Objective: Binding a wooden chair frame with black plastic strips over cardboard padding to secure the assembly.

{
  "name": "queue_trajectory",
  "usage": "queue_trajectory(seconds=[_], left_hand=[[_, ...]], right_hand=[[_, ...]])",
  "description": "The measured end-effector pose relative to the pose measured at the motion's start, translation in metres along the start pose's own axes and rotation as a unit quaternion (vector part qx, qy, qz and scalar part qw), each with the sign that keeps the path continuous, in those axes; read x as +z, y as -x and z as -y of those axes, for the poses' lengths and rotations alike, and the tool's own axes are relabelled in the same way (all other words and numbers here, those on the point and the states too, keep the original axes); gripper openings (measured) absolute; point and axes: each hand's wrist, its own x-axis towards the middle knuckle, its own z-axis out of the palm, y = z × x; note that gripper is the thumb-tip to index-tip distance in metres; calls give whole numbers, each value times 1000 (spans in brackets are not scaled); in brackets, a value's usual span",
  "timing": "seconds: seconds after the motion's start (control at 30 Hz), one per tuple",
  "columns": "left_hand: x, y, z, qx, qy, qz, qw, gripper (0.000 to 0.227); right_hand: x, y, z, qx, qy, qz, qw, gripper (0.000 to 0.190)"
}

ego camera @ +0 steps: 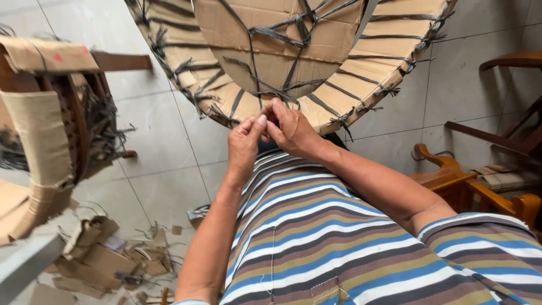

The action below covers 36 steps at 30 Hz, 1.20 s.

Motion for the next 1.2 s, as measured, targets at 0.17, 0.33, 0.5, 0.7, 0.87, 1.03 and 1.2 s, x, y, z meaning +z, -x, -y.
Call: queue_trajectory(seconds=[0.17, 0.33, 0.5, 0.7, 0.87, 1.03, 1.2], left_hand=[[10, -8, 7, -8, 5, -37, 999, 19], [29, -19, -27, 33, -44, -10, 998, 23], [13, -50, -39, 193, -367, 51, 909, 34], [-11, -87, -33, 182, -453, 112, 866, 53], [-15, -107, -67, 79, -327, 195, 921, 64], [-26, -114, -114, 13, -98, 211, 972, 48], [-48, -135, -133, 14, -84, 249, 965, 43]], right_hand=[[-15, -7, -3, -10, 40, 29, 999, 24], [-31, -7, -14, -4, 1, -1, 1000, 32], [-65, -1, -9, -16, 13, -3, 1000, 17], [-87, 32, -13, 56, 20, -22, 998, 16], [-61, 82, -28, 187, -36, -122, 974, 16], [-18, 129, -24, 261, -118, -227, 931, 20], [38, 185, -73, 328, -145, -287, 888, 30]])
